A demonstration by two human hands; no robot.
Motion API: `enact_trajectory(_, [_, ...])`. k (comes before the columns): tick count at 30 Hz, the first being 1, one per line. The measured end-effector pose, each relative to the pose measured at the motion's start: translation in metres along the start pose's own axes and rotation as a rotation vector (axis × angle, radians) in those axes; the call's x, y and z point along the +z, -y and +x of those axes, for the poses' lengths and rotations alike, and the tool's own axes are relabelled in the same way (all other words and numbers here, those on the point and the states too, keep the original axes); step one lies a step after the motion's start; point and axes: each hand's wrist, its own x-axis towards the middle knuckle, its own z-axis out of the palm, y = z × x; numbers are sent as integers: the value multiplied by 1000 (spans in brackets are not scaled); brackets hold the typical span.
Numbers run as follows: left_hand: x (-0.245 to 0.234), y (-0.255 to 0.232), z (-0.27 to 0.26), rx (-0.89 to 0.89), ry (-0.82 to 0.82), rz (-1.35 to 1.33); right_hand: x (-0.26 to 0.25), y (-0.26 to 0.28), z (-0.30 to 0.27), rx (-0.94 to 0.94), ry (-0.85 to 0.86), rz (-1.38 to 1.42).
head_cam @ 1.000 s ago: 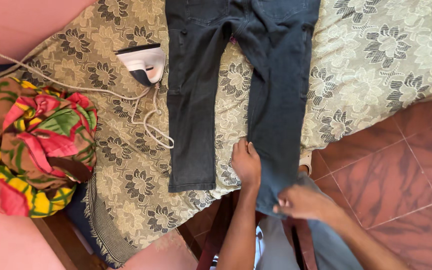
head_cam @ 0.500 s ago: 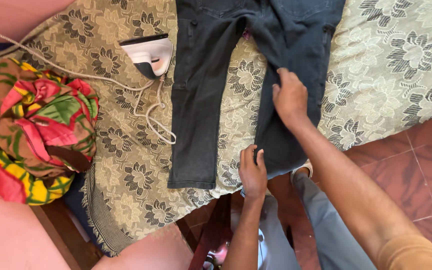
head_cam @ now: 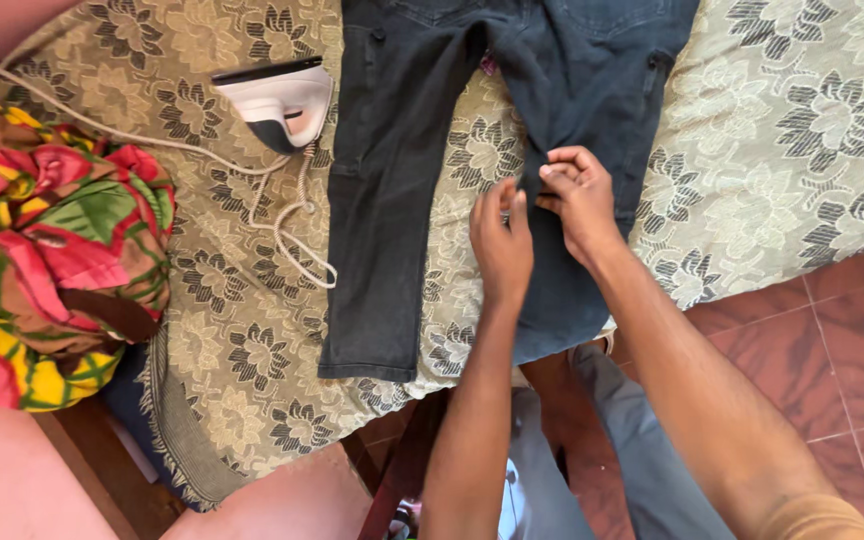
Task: The person lays out a pair of black jeans on a bed and uses an iron to press the fabric, moving the tool along the legs and seat of the garment.
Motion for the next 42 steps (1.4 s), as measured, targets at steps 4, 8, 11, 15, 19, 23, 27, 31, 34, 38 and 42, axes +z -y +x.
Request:
enact_trajectory(4, [22, 11, 39, -128, 39, -126, -1, 5, 0, -22, 27, -37])
enact_trajectory(8, [24, 17, 43, -215, 126, -179, -10, 10, 2, -28, 122, -33])
enact_trajectory(11, [22, 25, 35, -243, 120, -203, -17, 9, 2, 5, 206, -32])
enact_trajectory(15, [21, 48, 39, -543, 338, -650, -26, 20, -2, 63, 283, -89])
enact_trajectory(19, [28, 64, 45, -431, 356, -490, -31, 36, -9, -1, 90, -210])
enact_trajectory(23, [19, 60, 49, -441, 293, -443, -38, 46, -14, -488, -519, -1005])
enact_trajectory(27, [14, 62, 47, -463, 228, -519, -50, 41, -3, -464, -583, -1143])
enact_trajectory(31, [20, 86, 49, -596, 84, -431, -83, 41, 24, -217, -527, -1322])
enact_trajectory(34, [28, 102, 49, -411, -52, -281, -89, 47, 24, -152, -271, -244])
enact_trajectory(38, [30, 92, 54, -297, 59, 132, -78, 76, 12, 94, -218, 91])
enact_trajectory(42, [27, 76, 57, -126, 61, 172, -85, 102, 21, 480, -97, 306])
